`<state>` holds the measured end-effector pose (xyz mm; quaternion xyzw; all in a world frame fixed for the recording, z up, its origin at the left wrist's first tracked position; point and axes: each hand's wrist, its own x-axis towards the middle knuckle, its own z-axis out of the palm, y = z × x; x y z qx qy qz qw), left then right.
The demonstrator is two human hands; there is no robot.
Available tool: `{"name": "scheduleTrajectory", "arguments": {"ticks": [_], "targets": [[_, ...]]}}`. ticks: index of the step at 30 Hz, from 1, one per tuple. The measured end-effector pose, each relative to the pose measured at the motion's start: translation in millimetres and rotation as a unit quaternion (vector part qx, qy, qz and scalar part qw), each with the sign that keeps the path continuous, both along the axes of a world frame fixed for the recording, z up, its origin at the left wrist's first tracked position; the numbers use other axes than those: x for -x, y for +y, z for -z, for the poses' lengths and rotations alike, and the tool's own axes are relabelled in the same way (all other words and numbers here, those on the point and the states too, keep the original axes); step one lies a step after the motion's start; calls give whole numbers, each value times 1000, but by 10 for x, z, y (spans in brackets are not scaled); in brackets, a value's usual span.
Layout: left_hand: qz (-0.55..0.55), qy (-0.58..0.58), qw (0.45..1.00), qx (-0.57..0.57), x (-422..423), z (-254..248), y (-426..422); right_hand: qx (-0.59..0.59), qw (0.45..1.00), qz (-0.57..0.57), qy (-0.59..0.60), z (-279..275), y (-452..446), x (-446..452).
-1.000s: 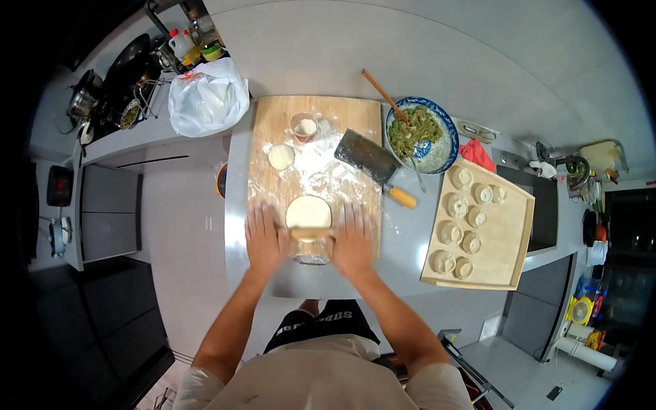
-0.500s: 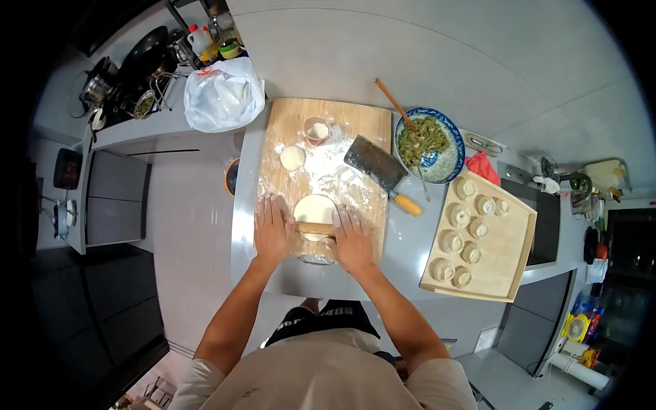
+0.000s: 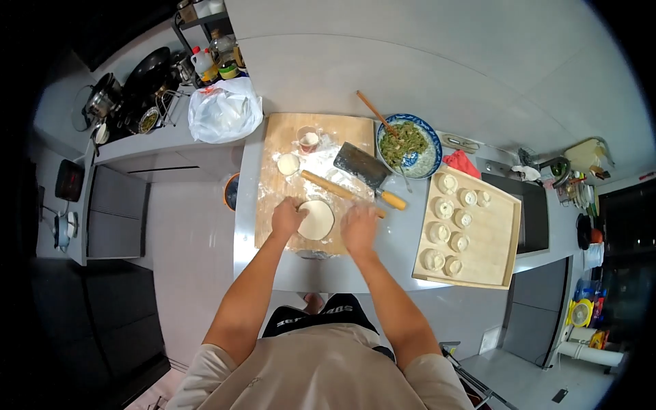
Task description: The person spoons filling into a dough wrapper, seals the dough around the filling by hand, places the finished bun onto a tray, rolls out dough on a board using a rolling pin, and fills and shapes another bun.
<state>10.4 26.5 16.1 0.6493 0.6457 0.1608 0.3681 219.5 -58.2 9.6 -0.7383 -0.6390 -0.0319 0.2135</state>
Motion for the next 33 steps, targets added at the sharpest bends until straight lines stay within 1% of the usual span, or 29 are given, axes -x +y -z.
{"name": "scheduleTrajectory", "arguments": {"ticks": [1, 2, 4, 5, 7, 11, 12, 13, 14, 16, 17, 18, 19, 20, 22, 23, 24, 25, 26, 27, 28, 29, 30, 31, 32, 33], "targets": [[7, -3, 998, 57, 2, -23, 13, 32, 999, -32, 18, 5, -132, 65], [9, -6, 999, 53, -4, -46, 4, 28, 999, -29, 15, 10, -262, 131], [62, 9, 995, -84, 3, -3, -55, 29, 985, -115, 129, -43, -466, 306], [64, 9, 994, -87, 0, 24, -87, 25, 985, -114, 128, -70, -497, 371], [-12, -143, 988, -51, -6, 53, -148, 42, 981, -130, 139, -122, -534, 494], [-10, -114, 993, -16, 46, 65, -192, 20, 986, -94, 134, -134, -434, 751], [-40, -172, 982, 70, 55, 52, -185, 8, 989, -84, 121, -94, -411, 785], [-70, -227, 959, 155, 67, 36, -174, -4, 991, -74, 108, -61, -387, 806], [-68, -225, 960, 154, 96, 19, -166, -5, 991, -72, 110, -37, -367, 805], [-34, -281, 942, 181, 188, -9, -166, 10, 977, -9, 215, 35, -339, 759], [-34, -283, 942, 179, 234, -34, -172, 8, 977, -10, 212, 53, -311, 729], [-45, -311, 933, 175, 293, 72, -194, 10, 947, 16, 319, 36, -294, 697], [-56, -340, 923, 170, 318, 100, -240, 12, 906, 40, 422, -36, -285, 669], [-55, -347, 922, 166, 305, 122, -284, 8, 909, 37, 416, -120, -270, 628], [-118, -345, 907, 210, 237, 135, -411, 91, 912, 0, 400, -392, -241, 594], [-149, -397, 871, 248, 185, 160, -468, 89, 915, -5, 394, -482, -215, 617], [-149, -404, 869, 245, 146, 89, -503, 90, 929, -65, 352, -552, -208, 656], [-198, -486, 793, 311, 104, 19, -544, 91, 939, -124, 309, -619, -218, 683], [-241, -558, 701, 372, 49, -53, -573, 91, 941, -124, 302, -687, -253, 682], [-225, -664, 609, 370, 26, -59, -605, 87, 933, -177, 301, -893, -289, 682], [-215, -669, 607, 371, -3, -77, -600, 82, 924, -227, 298, -1123, -305, 655], [-210, -738, 521, 375, -18, -100, -601, 74, 926, -176, 324, -1325, -318, 619], [-206, -796, 429, 375, -56, -138, -623, 70, 929, -172, 321, -1384, -304, 504], [-173, -847, 368, 343, -115, -260, -669, 60, 936, -121, 325, -1429, -291, 356], [-168, -846, 369, 346, -213, -391, -642, 48, 940, -70, 330, -1474, -280, 195], [-165, -862, 361, 315, -319, -472, -605, 13, 953, -79, 293, -1381, -259, -19]]}}
